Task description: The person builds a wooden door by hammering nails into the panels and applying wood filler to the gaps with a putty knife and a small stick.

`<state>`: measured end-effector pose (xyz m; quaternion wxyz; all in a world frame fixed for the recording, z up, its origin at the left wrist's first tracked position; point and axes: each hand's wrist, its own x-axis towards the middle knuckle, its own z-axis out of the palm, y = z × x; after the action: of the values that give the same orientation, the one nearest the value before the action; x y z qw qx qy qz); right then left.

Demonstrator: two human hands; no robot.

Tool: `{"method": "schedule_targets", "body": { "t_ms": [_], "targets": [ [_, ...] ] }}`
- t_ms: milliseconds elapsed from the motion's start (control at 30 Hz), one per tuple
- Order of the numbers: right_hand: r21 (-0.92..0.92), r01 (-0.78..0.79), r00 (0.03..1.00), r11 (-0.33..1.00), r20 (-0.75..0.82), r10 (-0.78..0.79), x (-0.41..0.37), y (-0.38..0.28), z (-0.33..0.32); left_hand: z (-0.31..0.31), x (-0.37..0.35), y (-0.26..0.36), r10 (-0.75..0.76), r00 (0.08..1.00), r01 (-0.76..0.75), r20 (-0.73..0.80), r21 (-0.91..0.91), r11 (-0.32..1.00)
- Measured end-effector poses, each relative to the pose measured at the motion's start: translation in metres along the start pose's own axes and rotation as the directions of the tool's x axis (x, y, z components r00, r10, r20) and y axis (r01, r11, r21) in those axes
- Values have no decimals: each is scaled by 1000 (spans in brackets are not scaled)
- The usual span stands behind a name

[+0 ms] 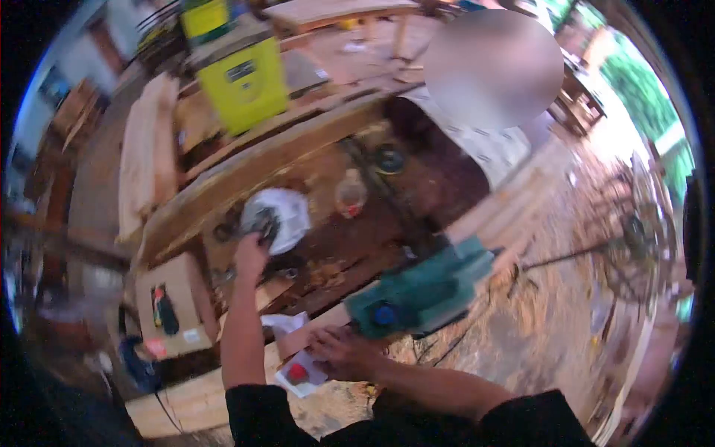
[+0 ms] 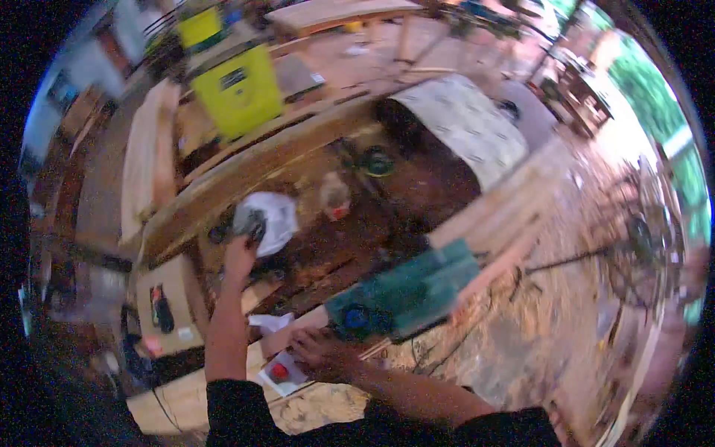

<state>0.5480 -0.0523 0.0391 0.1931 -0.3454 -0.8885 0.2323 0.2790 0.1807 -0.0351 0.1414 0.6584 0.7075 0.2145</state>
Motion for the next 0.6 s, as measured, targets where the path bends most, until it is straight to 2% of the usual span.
{"method": "schedule_targets", "body": {
  "t_ms": [33, 100, 167, 233, 267, 333, 367, 433, 467, 500, 533, 567, 600],
  "targets": [
    [3, -2, 999, 1000, -40, 2, -2, -2, 4, -6, -2, 4, 44, 998, -45, -44, -17, 999],
    [29, 20, 996, 999, -90, -17, -3, -4, 10, 11, 0, -27, 37, 980, -77, -194, -206, 975],
    [65, 64, 991, 996, -120, -55, -7, -3, 9, -38, -17, 21, -48, 999, 43, -20, -216, 975],
    [45, 208, 955, 977, -223, -193, -29, -2, 4, -55, -40, 51, -30, 991, -29, -130, -430, 902],
    [31, 280, 927, 960, -269, -261, -39, -4, 0, -65, -51, 50, 15, 992, -63, -125, -383, 921],
    [24, 253, 915, 967, -331, -231, -81, -8, -18, -120, -111, 137, 151, 962, -181, -227, -117, 977],
    [19, 247, 910, 969, -349, -225, -114, -8, -30, -139, -143, 182, 181, 943, -207, -279, -68, 976],
    [266, 19, 979, 964, -200, 36, -193, 22, -27, -152, -187, 229, 152, 952, -197, -266, -154, 968],
    [-250, -16, 999, 968, -32, 8, -237, 49, -3, -147, -203, 234, 100, 977, -152, -186, -286, 946],
    [24, -306, 941, 952, -146, 306, -284, 51, -9, -141, -217, 238, 258, 963, -266, -78, -445, 855],
    [353, -477, 783, 805, -245, 572, -331, 54, -16, -132, -231, 248, 426, 904, -333, 14, -603, 725],
    [213, -720, 657, 660, -96, 748, -373, 58, -24, -112, -249, 273, 489, 869, -286, 83, -721, 631],
    [72, -824, 560, 562, -45, 827, -429, 64, -16, -88, -272, 304, 570, 805, -204, 165, -825, 527]
  ]
}}
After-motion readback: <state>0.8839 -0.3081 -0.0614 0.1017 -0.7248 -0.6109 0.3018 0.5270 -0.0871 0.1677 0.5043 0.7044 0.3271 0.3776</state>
